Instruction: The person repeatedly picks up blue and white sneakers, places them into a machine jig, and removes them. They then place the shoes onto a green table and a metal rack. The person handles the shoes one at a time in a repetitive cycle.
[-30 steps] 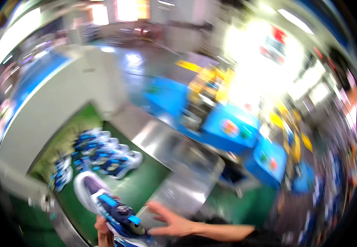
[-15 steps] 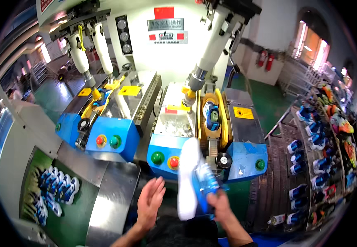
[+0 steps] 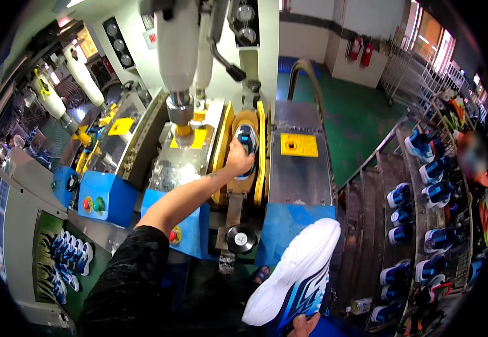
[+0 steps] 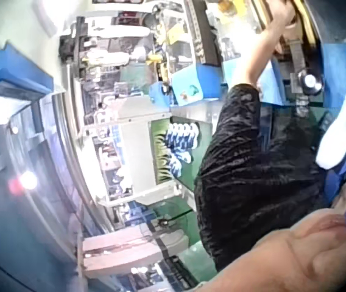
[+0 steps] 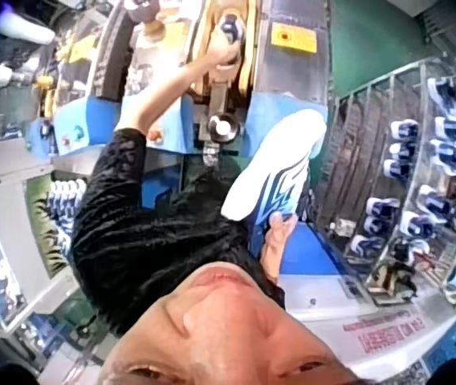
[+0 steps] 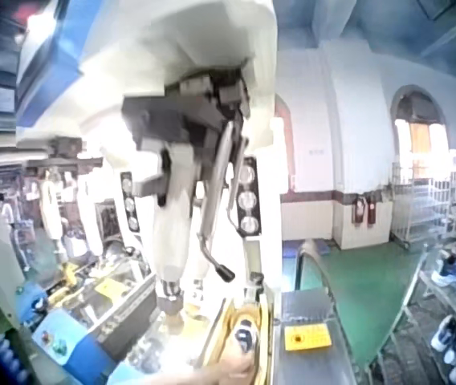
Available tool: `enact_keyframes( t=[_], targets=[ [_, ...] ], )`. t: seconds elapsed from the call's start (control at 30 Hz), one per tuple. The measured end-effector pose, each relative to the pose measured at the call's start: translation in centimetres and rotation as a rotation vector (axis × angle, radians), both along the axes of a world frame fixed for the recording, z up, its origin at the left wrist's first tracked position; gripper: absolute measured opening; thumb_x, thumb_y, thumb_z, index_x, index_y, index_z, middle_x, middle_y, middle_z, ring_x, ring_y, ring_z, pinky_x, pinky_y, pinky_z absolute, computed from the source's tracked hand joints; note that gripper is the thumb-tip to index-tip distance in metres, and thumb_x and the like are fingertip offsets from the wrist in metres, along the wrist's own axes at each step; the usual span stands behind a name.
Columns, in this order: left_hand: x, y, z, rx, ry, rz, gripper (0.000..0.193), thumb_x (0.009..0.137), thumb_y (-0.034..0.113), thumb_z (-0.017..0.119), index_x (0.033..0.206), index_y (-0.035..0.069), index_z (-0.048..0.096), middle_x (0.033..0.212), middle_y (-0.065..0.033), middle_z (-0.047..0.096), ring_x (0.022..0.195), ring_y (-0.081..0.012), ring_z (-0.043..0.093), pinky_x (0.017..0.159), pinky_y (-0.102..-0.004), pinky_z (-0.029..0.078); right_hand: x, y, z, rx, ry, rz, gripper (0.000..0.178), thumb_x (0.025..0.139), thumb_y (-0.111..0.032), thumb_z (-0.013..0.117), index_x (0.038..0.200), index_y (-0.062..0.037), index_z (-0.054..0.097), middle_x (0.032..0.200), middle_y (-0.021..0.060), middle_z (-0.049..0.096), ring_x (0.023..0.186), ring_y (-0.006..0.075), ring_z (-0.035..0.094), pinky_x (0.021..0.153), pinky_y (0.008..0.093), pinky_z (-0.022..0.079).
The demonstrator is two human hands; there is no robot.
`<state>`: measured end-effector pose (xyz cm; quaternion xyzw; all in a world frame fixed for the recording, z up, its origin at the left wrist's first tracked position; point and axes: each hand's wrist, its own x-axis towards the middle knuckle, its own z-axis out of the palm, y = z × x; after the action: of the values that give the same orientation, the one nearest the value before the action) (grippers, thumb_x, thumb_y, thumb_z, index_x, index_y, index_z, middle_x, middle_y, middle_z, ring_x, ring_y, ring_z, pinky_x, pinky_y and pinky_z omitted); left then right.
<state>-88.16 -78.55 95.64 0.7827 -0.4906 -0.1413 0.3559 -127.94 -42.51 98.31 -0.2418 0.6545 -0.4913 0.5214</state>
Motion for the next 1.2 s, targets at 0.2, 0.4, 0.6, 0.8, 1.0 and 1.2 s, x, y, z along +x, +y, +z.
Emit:
enact_keyframes(
  t=[0.2, 0.4, 0.6, 0.8, 1.0, 1.2],
  targets=[
    [5.9, 2.6, 11.3, 0.315, 0.814, -0.202, 0.055, 0.078, 0.014, 0.074, 0.126, -0.002, 0.050, 0.112, -0.0126, 0.063, 0.103, -0.0279, 0.062, 0.089, -0.0383, 0.050, 1.9, -2.9, 2.5, -0.097, 0.005, 0.029, 0.069, 0.082, -0.019, 0.065, 0.139, 0.0047, 0.036, 0.130, 0.0153, 0.052, 0.117, 0.0282, 0.052, 0.103, 0.0418, 0.039],
    [4.9, 30.3, 16.0, -0.126, 1.316, -0.114, 0.083, 0.070, 0.019, 0.079, 0.140, -0.002, 0.039, 0.122, -0.0115, 0.058, 0.105, -0.0216, 0.061, 0.090, -0.0364, 0.051, 15.9, -19.2, 11.7, 0.138, -0.513, 0.455, 0.028, 0.093, -0.020, 0.059, 0.116, -0.0052, 0.060, 0.098, 0.0082, 0.068, 0.083, 0.0211, 0.069, 0.074, 0.0374, 0.059],
    [0.5, 47.6, 13.1, -0.678, 1.288, 0.525, 0.074, 0.074, 0.016, 0.072, 0.137, -0.004, 0.039, 0.122, -0.0174, 0.058, 0.108, -0.0293, 0.062, 0.093, -0.0416, 0.051, 29.1, -40.9, 9.4, 0.021, 0.187, 0.894, 0.045, 0.088, -0.023, 0.067, 0.120, 0.0062, 0.053, 0.101, 0.0171, 0.067, 0.082, 0.0266, 0.068, 0.073, 0.0445, 0.056],
    [-2.0, 62.9, 5.3, -0.240, 0.958, 1.040, 0.062, 0.085, 0.015, 0.060, 0.139, -0.005, 0.039, 0.131, -0.0188, 0.049, 0.118, -0.0304, 0.051, 0.102, -0.0425, 0.042, 35.8, -37.4, -3.9, -0.851, 1.117, 0.722, 0.067, 0.081, -0.018, 0.064, 0.125, 0.0219, 0.033, 0.114, 0.0389, 0.051, 0.110, 0.0470, 0.053, 0.097, 0.0499, 0.043],
    [0.6, 66.2, 3.7, 0.057, 1.481, 1.178, 0.062, 0.086, 0.066, 0.053, 0.126, 0.018, 0.057, 0.121, -0.0033, 0.060, 0.095, -0.0185, 0.058, 0.073, -0.0248, 0.048, 34.5, -37.0, 1.3, -0.578, 1.014, 0.674, 0.071, 0.077, -0.024, 0.069, 0.132, 0.0082, 0.038, 0.126, 0.0304, 0.050, 0.116, 0.0444, 0.051, 0.101, 0.0448, 0.042],
    [6.4, 55.0, 1.7, -0.194, 1.450, 0.876, 0.050, 0.087, 0.022, 0.064, 0.129, -0.002, 0.051, 0.118, -0.0130, 0.061, 0.098, -0.0244, 0.062, 0.087, -0.0371, 0.051, 36.0, -36.0, 2.1, -0.587, 1.133, 0.761, 0.067, 0.080, -0.023, 0.067, 0.132, 0.0084, 0.037, 0.123, 0.0302, 0.052, 0.112, 0.0435, 0.054, 0.095, 0.0465, 0.047]
  ],
)
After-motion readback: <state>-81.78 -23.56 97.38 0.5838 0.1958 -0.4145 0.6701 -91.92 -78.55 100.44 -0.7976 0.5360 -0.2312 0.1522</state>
